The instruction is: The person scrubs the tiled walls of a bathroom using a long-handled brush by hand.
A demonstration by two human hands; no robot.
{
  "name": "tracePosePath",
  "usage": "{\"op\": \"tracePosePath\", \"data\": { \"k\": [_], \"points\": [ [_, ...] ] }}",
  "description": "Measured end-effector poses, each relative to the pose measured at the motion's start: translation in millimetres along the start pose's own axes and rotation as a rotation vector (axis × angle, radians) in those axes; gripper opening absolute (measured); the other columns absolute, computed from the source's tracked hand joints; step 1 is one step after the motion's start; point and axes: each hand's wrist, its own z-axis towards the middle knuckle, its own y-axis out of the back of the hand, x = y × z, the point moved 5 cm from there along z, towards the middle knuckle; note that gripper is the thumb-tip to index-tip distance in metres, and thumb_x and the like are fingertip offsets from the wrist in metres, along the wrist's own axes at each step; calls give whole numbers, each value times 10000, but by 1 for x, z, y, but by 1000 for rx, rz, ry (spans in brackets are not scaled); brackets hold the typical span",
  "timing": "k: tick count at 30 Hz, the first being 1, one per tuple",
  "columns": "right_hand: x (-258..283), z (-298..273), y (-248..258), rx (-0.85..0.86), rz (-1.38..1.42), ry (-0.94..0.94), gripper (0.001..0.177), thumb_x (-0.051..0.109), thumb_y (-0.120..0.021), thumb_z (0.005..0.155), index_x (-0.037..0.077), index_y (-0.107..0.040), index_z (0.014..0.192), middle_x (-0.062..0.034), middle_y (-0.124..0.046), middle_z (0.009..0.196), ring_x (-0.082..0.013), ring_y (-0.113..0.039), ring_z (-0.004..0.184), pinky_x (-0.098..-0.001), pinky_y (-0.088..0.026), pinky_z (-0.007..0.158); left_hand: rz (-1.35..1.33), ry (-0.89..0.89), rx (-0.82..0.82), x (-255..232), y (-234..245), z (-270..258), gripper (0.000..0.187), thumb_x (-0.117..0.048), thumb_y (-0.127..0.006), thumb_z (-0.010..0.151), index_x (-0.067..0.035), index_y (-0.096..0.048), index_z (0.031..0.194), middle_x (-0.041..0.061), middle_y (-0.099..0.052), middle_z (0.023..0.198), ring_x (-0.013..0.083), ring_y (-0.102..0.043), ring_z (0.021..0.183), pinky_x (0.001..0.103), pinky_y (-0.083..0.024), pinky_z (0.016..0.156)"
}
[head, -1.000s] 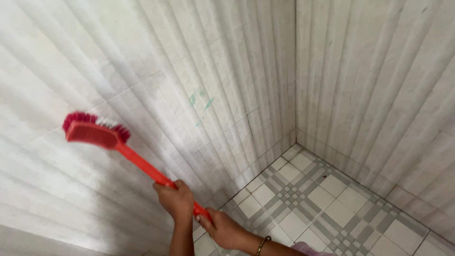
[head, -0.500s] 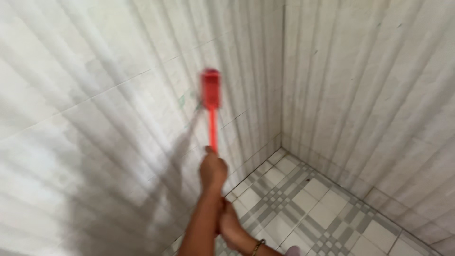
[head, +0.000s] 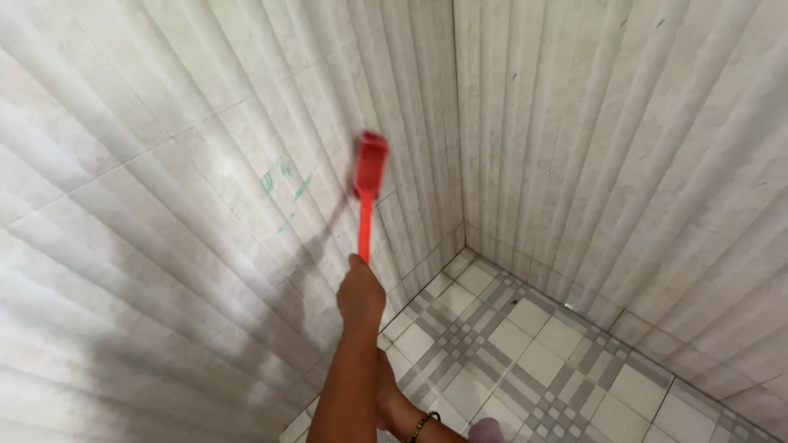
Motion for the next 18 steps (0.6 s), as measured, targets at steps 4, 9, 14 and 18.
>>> {"op": "tracePosePath", "data": {
  "k": [4, 9, 14, 18],
  "points": [
    [55, -30, -4, -40, -109, 170, 324, 301, -443, 1056, 81, -531, 1278, -25, -696, 1108, -69, -684, 925, -267, -600, 773, 114, -221, -96, -43, 32, -4, 672, -55, -577, 865, 110, -309, 1459, 272, -703, 990, 409, -701, 917, 488, -559, 804],
    [115, -49, -15, 150, -352, 205, 551, 521, -328, 1119, 20, -473, 943, 3, -365, 604, -96, -328, 435, -268, -322, 390, -241, -92, -100, -62, 112, -25, 525, -106, -586, 932, 26, -383, 1399, 263, -710, 848, 411, -705, 724, 501, -547, 692],
    [99, -27, 2, 134, -301, 133, 488, 490, -276, 1100, 61, -465, 962, 8, -402, 657, -97, -333, 491, -280, -311, 425, -236, -87, -80, -47, 55, -28, 641, -53, -567, 890, 8, -266, 1452, 247, -699, 842, 384, -712, 744, 478, -552, 699],
    [91, -31, 3, 40, -155, 68, 510, 475, -226, 1067, 68, -515, 965, -36, -478, 640, -147, -356, 483, -308, -315, 417, 9, -181, 15, -51, 19, -12, 618, -23, -587, 854, 53, -297, 1394, 247, -697, 881, 400, -703, 815, 483, -557, 744]
  ]
}}
